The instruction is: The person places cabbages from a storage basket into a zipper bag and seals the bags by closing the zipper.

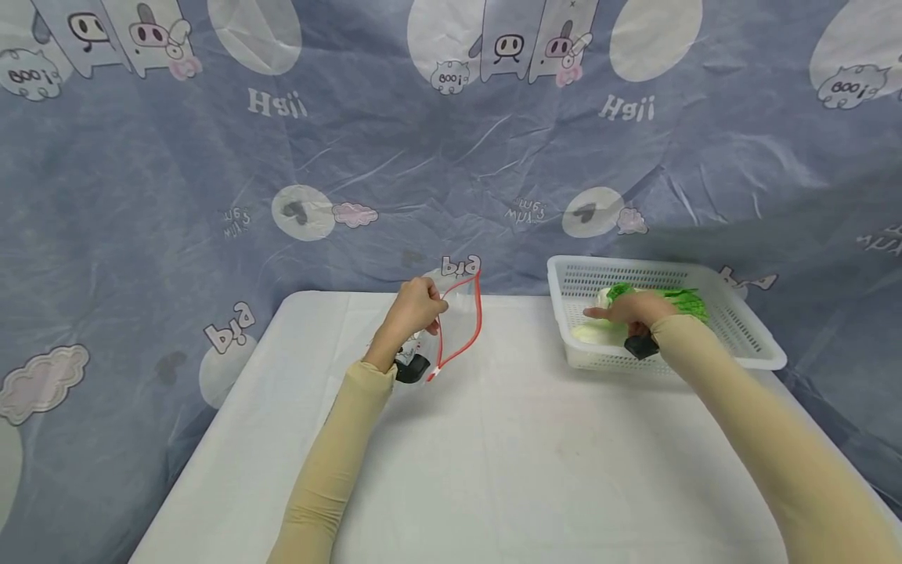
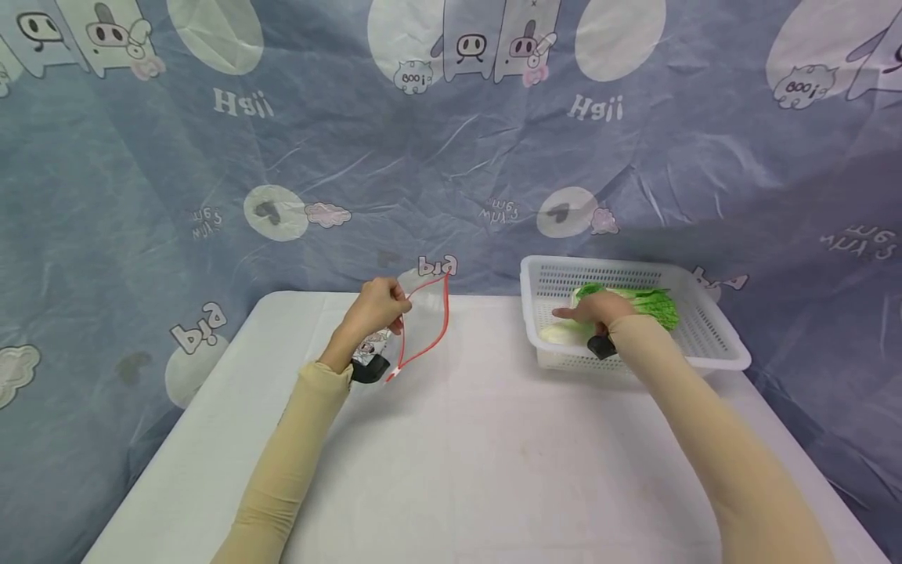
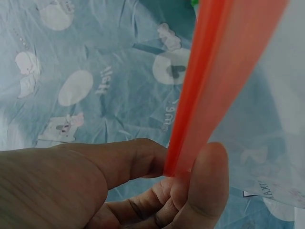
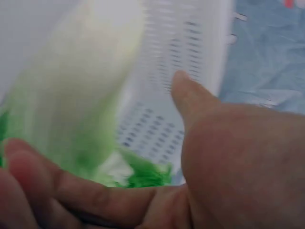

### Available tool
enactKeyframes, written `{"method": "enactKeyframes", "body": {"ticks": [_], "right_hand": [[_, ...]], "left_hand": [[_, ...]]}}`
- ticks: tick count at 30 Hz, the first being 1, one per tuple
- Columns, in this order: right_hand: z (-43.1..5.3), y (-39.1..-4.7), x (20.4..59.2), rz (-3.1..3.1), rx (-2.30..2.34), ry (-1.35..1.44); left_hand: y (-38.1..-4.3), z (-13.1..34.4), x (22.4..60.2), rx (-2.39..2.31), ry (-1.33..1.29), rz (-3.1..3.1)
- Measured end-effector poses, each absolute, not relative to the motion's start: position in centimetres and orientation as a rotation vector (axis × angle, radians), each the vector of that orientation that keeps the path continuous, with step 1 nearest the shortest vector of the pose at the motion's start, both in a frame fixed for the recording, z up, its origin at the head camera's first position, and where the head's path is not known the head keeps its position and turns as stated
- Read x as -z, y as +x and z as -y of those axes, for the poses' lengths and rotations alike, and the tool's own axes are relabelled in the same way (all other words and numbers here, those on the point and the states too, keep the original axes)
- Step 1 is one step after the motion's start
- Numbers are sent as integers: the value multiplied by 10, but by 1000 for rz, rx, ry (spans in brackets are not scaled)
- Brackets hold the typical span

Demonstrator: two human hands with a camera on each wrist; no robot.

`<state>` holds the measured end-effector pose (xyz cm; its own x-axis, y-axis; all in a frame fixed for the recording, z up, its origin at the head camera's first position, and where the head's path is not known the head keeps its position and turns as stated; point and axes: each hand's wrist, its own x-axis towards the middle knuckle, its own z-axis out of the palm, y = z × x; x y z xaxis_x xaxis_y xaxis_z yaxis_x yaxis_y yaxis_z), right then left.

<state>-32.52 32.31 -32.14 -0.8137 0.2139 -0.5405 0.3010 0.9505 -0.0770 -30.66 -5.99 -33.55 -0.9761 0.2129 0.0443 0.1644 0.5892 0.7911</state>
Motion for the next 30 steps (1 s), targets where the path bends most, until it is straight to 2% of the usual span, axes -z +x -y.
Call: {"method": "enactKeyframes", "body": {"ticks": [6,14,20,30], "right_hand": [[-333,-328,333,-2531,192,427],[-344,-339,345,-2486,379,426],[-341,-339,353,-2390,729,330],[-341,-330,356,-2451,879,215]], "left_hand": [[-307,58,337,-1342,355,-2757],[-308,59,338,-1323,343,-2761],[-308,60,337,-1281,332,-2796],[-308,60,336,-1334,328,-2770]]}}
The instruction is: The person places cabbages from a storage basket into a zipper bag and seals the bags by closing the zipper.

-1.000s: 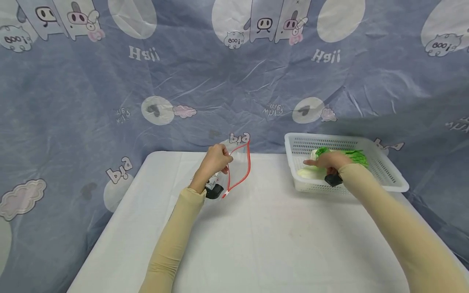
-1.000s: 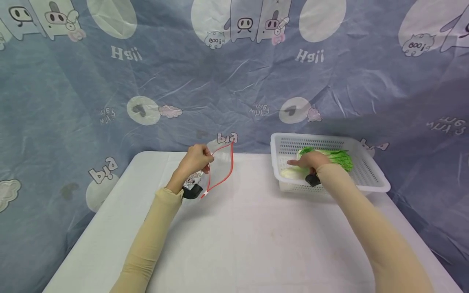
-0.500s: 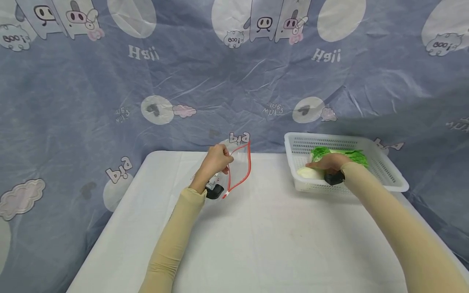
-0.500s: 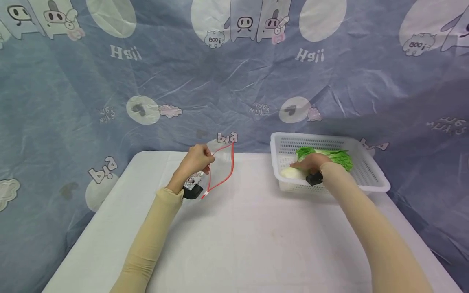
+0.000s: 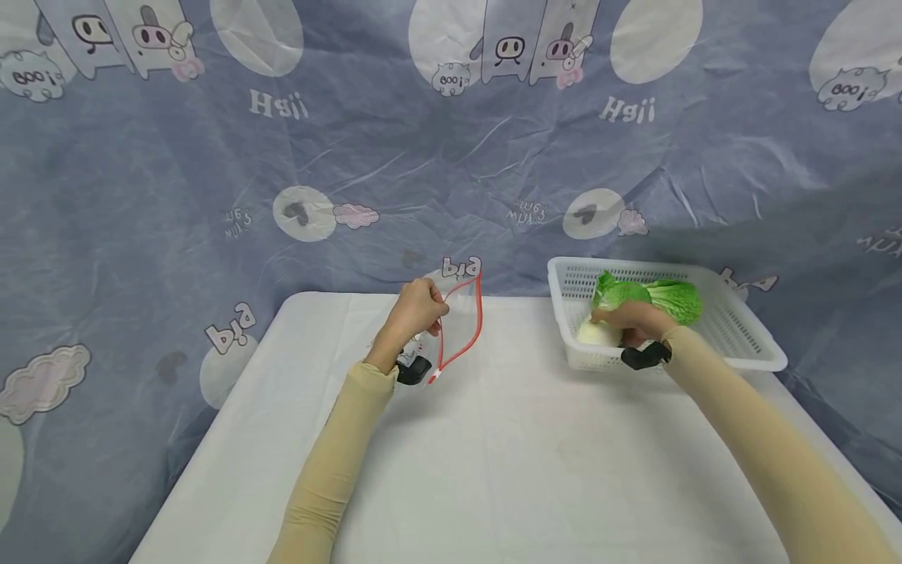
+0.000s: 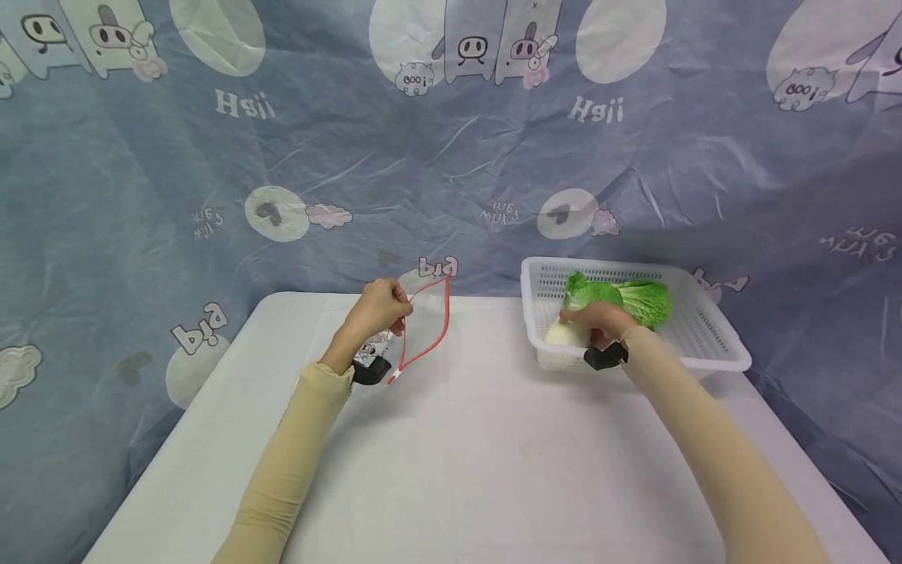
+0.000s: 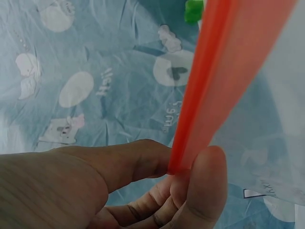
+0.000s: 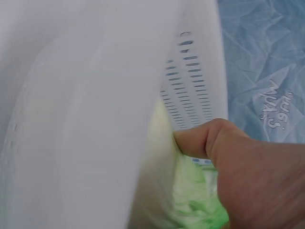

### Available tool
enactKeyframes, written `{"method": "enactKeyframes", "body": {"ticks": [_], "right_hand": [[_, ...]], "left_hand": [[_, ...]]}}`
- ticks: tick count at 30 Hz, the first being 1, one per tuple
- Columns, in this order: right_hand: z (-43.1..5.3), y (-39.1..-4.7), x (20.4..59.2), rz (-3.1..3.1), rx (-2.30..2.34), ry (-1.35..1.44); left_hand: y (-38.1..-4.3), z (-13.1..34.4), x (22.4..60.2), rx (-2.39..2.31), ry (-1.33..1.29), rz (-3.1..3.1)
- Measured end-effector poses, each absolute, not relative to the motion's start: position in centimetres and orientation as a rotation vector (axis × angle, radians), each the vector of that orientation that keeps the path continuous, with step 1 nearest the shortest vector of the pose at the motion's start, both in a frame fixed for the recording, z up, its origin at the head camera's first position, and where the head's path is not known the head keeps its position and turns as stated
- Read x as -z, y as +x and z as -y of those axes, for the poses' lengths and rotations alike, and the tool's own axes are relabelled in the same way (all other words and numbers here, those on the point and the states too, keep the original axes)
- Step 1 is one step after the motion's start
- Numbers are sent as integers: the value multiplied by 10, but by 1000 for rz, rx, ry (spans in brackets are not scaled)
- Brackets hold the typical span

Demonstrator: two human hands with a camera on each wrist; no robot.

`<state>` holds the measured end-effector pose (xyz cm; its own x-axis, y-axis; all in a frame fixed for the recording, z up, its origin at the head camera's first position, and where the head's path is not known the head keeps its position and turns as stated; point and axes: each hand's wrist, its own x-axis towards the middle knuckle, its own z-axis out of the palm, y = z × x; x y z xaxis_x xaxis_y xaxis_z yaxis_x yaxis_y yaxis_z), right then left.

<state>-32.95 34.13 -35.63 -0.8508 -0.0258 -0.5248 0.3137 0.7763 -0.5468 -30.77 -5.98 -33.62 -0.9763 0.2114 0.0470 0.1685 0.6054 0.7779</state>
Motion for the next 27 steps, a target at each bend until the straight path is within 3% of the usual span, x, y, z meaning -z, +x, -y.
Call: {"method": "enactKeyframes", "body": {"ticks": [16,27], "right_hand": [[-362,-299,335,-2935,801,252],[-291,-270,328,-3265,1334,218]], "left_hand": [[-312,54,344,-1456,384,-2583],[-312,30,362,-1468,429,-2393]]}}
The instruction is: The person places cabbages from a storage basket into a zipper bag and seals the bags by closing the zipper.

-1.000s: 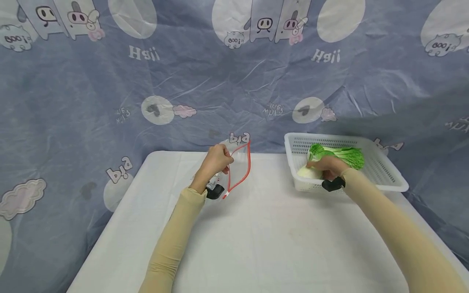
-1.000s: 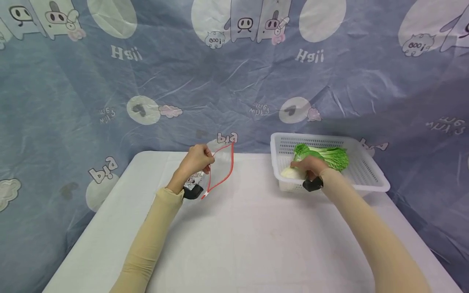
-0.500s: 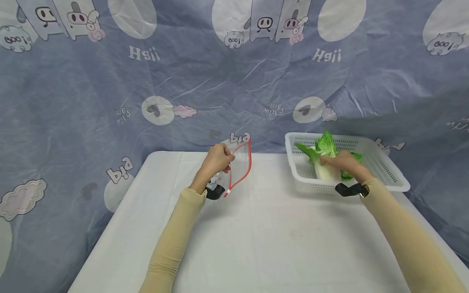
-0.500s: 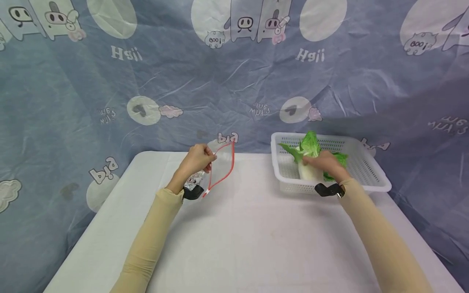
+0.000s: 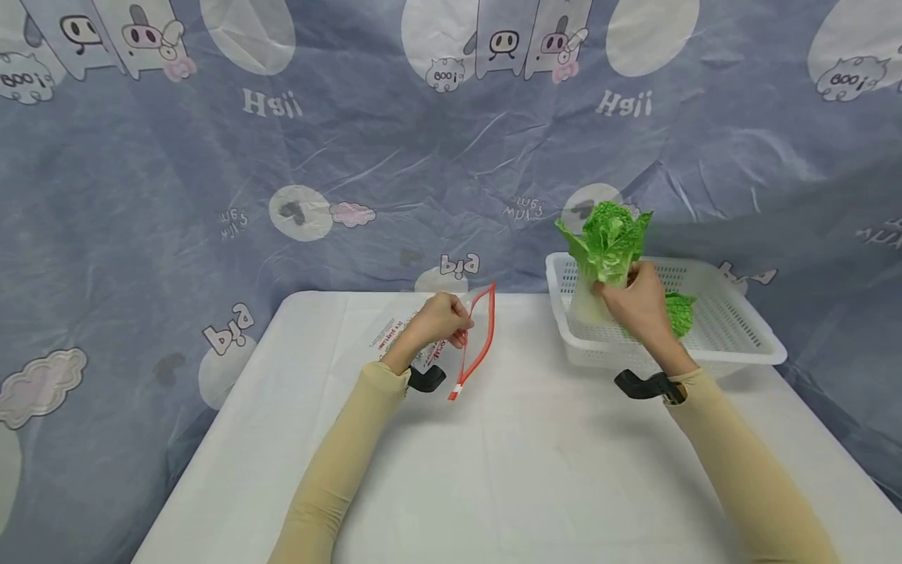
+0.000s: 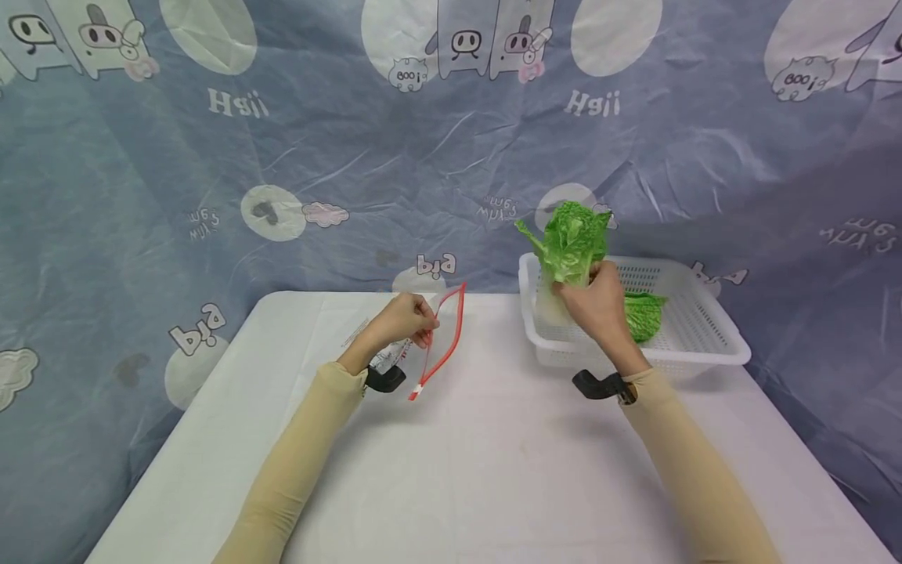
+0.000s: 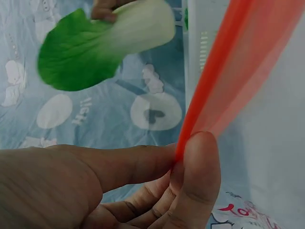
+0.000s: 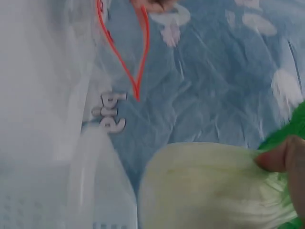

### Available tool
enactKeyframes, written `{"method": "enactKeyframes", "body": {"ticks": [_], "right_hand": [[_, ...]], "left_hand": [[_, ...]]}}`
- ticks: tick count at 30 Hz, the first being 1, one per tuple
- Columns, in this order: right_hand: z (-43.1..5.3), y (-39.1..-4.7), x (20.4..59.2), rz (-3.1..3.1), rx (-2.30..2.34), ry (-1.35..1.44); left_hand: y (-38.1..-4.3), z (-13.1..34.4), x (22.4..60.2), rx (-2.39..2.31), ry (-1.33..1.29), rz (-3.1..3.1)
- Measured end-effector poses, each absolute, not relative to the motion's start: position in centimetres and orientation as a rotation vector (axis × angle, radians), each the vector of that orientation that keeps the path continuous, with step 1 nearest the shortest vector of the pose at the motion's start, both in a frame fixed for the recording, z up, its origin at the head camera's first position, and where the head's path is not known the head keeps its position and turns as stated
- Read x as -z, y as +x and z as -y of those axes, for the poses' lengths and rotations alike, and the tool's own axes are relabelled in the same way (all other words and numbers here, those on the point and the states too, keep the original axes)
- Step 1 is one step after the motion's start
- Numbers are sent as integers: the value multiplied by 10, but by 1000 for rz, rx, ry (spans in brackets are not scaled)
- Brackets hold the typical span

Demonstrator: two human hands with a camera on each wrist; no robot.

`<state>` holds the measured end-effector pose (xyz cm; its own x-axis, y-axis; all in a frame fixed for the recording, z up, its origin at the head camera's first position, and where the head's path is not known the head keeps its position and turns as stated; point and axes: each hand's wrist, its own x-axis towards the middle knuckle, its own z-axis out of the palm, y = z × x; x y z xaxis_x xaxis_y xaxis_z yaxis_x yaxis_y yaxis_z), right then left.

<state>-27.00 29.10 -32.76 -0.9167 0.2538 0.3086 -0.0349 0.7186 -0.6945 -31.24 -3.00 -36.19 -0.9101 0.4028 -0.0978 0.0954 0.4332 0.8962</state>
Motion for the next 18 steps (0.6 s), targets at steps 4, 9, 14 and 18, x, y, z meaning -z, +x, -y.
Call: {"method": "enactKeyframes", "body": {"ticks": [4,9,14,18], "right_hand": [[-252,-269,334,2348,-1217,-110],[-199,-270,357,2074,-1571,43],[-160,-262,382,2021,-1720,99],[-144,-247,383,2126,-1667,45]], "left_hand": [[-311,28,362,-1464,468,-2404],[-308,28,358,-1459,561,-2423],[-308,30,355,-1460,624,-2508],[-307,33,352,-1517,569,-2560]]}}
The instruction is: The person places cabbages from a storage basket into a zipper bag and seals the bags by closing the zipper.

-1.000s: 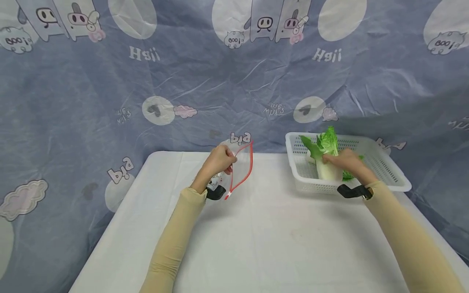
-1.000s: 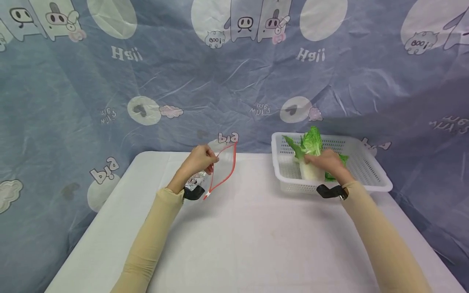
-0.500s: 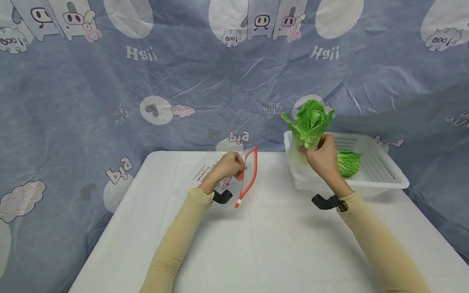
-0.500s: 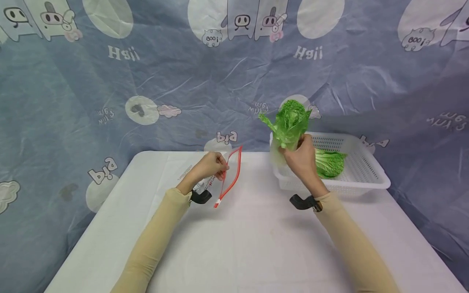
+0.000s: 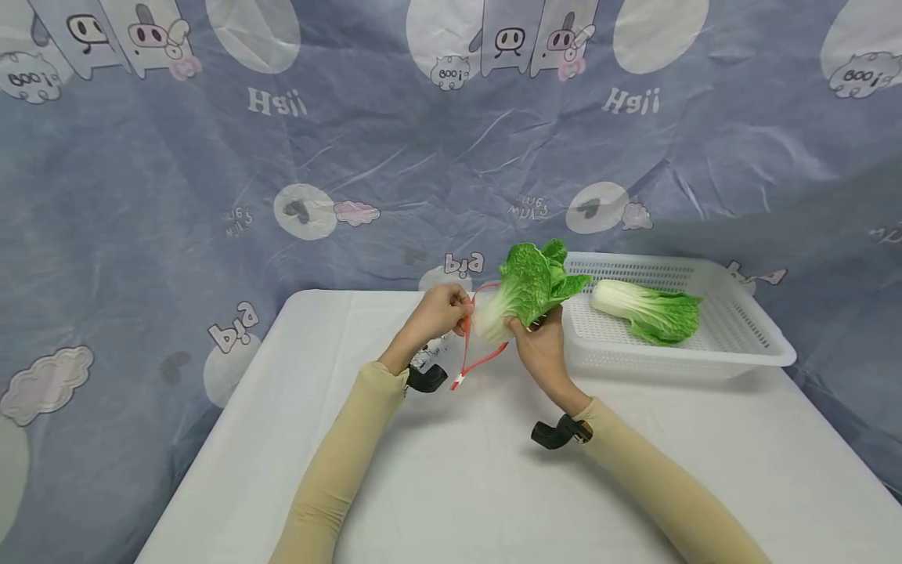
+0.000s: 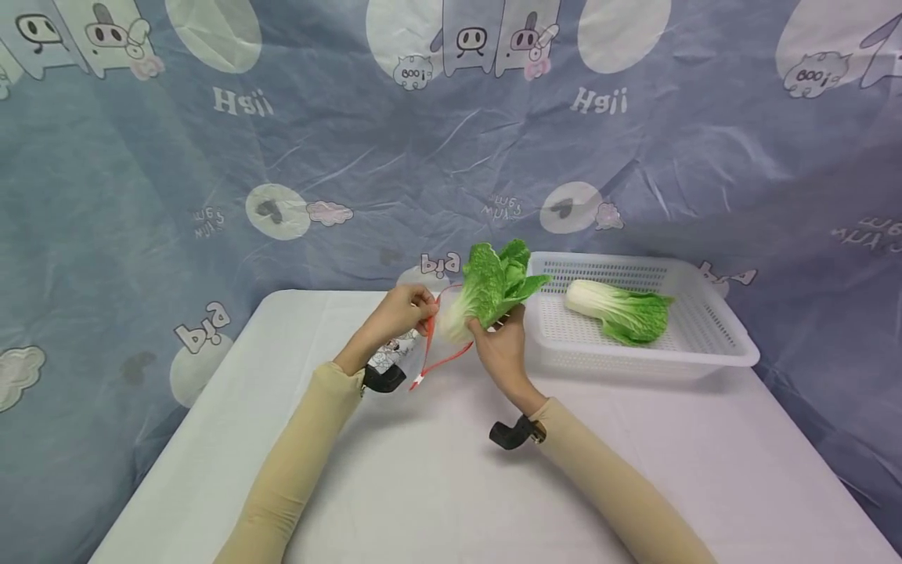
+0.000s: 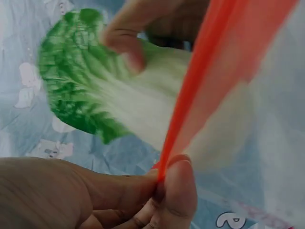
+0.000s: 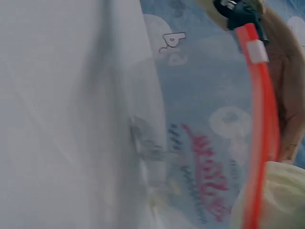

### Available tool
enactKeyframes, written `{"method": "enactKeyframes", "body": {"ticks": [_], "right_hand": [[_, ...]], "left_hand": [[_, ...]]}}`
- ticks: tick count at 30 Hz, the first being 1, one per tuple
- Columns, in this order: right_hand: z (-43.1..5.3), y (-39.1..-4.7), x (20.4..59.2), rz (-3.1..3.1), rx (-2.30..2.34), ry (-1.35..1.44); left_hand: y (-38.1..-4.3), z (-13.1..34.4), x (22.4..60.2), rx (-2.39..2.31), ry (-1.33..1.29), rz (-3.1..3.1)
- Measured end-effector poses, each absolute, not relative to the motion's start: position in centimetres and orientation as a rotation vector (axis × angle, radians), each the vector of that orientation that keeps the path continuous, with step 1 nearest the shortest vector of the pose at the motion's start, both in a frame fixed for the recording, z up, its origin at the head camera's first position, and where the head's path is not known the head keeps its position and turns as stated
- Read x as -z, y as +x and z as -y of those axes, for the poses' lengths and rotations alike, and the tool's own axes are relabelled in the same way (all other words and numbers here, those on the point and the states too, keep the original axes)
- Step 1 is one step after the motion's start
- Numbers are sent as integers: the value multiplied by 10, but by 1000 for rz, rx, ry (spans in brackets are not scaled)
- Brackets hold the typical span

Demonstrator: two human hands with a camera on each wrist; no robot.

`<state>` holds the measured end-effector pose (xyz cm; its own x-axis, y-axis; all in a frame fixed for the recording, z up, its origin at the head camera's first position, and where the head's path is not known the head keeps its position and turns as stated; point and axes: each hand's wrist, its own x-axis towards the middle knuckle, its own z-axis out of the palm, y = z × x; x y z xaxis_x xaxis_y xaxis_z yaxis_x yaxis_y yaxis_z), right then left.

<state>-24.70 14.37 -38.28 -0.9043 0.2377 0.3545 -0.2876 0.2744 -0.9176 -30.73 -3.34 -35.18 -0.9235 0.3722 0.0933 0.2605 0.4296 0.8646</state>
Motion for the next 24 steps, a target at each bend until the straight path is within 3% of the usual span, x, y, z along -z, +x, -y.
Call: {"method": "enactKeyframes", "body": {"ticks": [5,15,24], "right_hand": [[-137,-234,393,2225,-1571,279],[-155,-260,446,2474,-1509,825],[-162,-275,450,2649,-1274,861]], "left_hand": [[-305,34,348,-1555,555,-2562],[-295,34,341,-1491,555,-2647],[-290,34,342,-1400,664,-2718]]}}
